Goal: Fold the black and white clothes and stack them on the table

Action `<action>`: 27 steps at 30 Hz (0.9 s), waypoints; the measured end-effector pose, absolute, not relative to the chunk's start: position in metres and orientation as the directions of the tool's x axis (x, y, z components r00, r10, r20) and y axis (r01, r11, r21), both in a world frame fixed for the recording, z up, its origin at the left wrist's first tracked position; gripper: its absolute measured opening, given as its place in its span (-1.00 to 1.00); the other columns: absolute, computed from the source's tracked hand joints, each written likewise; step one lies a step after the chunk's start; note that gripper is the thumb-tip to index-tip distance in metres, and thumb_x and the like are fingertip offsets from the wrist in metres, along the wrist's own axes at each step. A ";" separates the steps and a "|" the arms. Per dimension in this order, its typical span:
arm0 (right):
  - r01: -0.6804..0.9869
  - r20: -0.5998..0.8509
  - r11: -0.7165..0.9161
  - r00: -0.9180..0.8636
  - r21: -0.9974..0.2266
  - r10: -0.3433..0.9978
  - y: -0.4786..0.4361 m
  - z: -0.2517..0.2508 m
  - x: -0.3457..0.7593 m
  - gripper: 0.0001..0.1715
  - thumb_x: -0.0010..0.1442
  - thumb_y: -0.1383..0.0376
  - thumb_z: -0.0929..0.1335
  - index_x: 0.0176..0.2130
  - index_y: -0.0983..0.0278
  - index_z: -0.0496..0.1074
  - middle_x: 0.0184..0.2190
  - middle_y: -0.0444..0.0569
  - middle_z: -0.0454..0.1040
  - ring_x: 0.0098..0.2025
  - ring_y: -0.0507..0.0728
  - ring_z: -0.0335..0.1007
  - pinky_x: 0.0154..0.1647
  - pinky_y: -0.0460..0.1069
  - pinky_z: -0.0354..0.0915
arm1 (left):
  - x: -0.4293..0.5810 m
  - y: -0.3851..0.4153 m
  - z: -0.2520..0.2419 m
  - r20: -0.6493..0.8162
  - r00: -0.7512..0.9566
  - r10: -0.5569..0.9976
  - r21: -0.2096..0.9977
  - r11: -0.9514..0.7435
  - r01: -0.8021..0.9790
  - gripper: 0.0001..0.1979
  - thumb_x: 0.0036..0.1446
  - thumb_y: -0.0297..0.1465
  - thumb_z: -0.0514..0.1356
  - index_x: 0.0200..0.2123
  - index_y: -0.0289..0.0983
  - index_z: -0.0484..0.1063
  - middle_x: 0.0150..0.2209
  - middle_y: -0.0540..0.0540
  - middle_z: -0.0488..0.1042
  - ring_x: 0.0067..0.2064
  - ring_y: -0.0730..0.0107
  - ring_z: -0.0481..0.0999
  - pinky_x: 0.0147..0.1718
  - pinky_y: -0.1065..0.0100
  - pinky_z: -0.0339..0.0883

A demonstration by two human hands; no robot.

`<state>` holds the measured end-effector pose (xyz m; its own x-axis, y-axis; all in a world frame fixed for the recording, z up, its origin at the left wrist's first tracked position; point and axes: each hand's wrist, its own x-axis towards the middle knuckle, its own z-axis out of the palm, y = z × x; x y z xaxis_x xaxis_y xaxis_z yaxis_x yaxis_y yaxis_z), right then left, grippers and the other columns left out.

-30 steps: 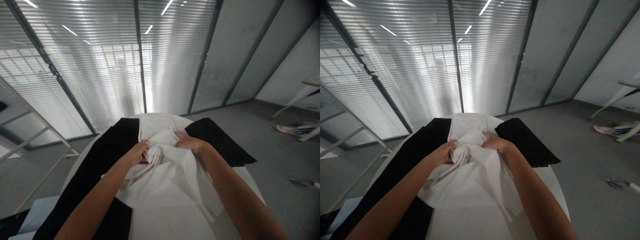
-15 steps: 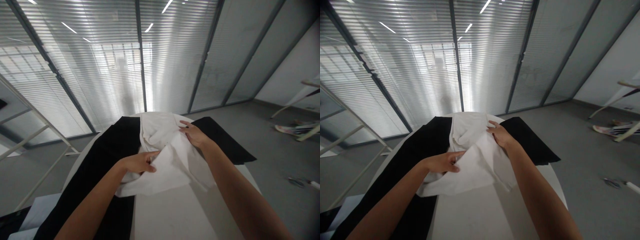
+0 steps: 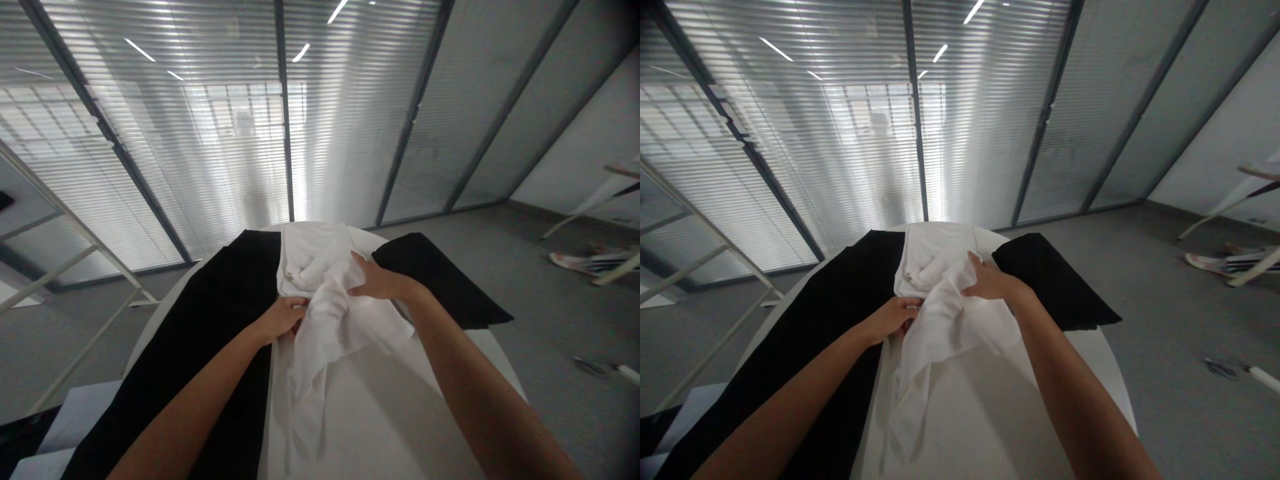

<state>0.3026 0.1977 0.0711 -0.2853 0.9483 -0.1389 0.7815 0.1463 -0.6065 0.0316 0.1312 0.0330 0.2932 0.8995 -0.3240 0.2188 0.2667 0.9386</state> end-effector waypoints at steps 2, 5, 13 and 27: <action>0.810 -0.188 0.137 -0.291 -0.570 0.938 0.196 0.068 0.300 0.42 -0.17 0.17 0.53 0.40 0.35 -0.28 0.26 0.28 0.17 0.25 0.40 0.15 0.22 0.17 0.09 | 0.026 0.136 0.034 -0.313 0.183 0.932 0.925 0.255 0.280 -0.62 -0.02 -0.47 0.16 -0.09 -0.34 0.52 -0.70 0.02 0.41 -0.70 0.40 0.35 -0.75 0.48 0.15; 0.821 -0.232 0.122 -0.296 -0.558 0.927 0.192 0.072 0.301 0.35 -0.14 0.23 0.51 0.39 0.42 -0.22 0.15 0.31 0.33 0.10 0.40 0.34 0.15 0.16 0.18 | 0.019 0.141 0.039 -0.276 0.072 0.959 0.911 0.237 0.338 -0.54 0.01 -0.45 0.14 0.03 -0.38 0.45 -0.75 0.04 0.36 -0.73 0.34 0.34 -0.74 0.45 0.16; 0.696 -0.362 0.121 -0.505 -0.708 0.783 0.172 0.113 0.324 -0.14 -0.20 0.27 0.51 0.13 0.09 0.40 0.02 -0.10 0.50 0.06 0.33 0.39 0.11 0.13 0.26 | -0.015 0.161 0.040 0.050 -0.043 0.998 0.949 -0.034 0.313 -0.71 -0.05 -0.51 0.21 -0.20 -0.28 0.56 -0.55 0.02 0.45 -0.55 0.48 0.34 -0.43 0.45 0.27; 0.947 -0.060 0.322 -0.321 0.010 0.945 0.133 0.095 0.256 -0.40 0.16 0.03 0.32 0.11 0.26 0.34 0.11 0.29 0.25 0.15 0.45 0.15 0.04 0.33 0.14 | -0.006 0.139 0.028 0.318 0.315 0.894 0.169 -0.380 0.909 -0.64 0.10 -0.43 0.11 -0.01 -0.20 0.45 -0.09 -0.23 0.35 -0.01 0.04 0.29 0.00 0.10 0.14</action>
<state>0.2558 0.1328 0.0954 -0.3210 0.9452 -0.0597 0.9467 0.3221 0.0102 -0.0064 0.1390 0.0285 0.3150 0.8941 0.3183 0.9093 -0.3805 0.1688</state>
